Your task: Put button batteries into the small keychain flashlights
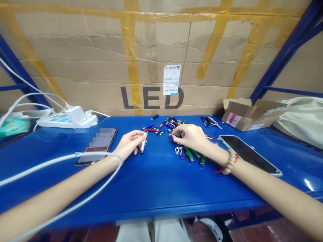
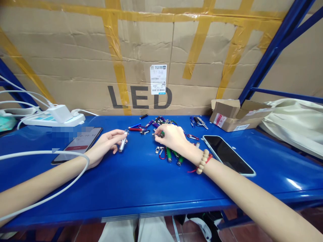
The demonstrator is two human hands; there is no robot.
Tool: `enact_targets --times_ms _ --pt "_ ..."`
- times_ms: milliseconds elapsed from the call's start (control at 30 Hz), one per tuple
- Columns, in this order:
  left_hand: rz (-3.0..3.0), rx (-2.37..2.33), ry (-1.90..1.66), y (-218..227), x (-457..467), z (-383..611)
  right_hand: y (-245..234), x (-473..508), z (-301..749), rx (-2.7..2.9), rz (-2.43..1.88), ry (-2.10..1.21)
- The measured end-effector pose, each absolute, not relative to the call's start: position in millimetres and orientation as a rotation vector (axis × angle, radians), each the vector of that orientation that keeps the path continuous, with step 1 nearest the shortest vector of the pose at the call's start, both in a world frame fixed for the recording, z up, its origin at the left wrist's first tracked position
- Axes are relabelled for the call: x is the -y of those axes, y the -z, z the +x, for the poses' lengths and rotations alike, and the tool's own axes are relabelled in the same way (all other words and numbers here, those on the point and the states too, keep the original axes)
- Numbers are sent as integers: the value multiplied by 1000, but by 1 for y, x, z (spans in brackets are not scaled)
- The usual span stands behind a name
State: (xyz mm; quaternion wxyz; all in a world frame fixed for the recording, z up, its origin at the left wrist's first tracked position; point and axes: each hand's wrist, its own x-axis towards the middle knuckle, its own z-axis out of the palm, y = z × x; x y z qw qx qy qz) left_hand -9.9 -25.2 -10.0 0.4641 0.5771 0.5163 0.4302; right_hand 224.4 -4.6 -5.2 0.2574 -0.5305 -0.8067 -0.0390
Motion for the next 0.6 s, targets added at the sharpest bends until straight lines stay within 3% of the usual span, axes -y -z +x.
enact_targets --times_ms 600 --pt "1406 -1274 -1046 8 25 -8 0 2 229 2048 -1400 193"
